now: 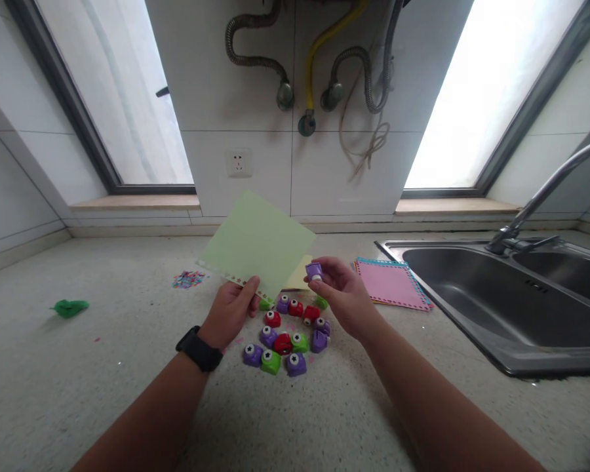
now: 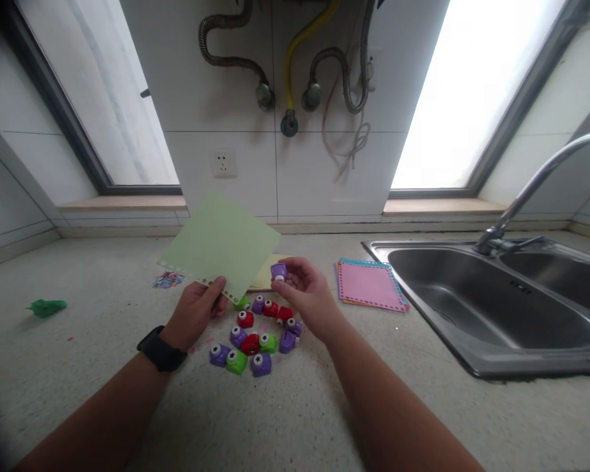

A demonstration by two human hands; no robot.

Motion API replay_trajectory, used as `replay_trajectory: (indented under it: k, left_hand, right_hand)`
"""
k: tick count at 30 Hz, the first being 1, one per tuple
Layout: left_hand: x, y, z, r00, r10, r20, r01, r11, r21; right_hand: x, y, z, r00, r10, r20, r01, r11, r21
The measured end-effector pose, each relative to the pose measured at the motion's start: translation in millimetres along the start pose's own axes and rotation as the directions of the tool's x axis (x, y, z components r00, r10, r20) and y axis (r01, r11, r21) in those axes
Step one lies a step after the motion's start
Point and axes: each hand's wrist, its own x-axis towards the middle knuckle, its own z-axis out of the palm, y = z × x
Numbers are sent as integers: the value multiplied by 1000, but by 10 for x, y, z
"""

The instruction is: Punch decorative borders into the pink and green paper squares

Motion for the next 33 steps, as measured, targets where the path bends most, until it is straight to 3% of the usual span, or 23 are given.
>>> replay_trajectory:
  k: [23,33]
  left_hand:
    - [-37,59,19,992,-12,127,-8,988,157]
    - [-28,102,38,987,-13,159,-14,986,165]
  right_hand:
    - [-18,-11,79,996,62,65,-67,995,78]
    - [-35,-1,59,978,133,163,-126,991,-50]
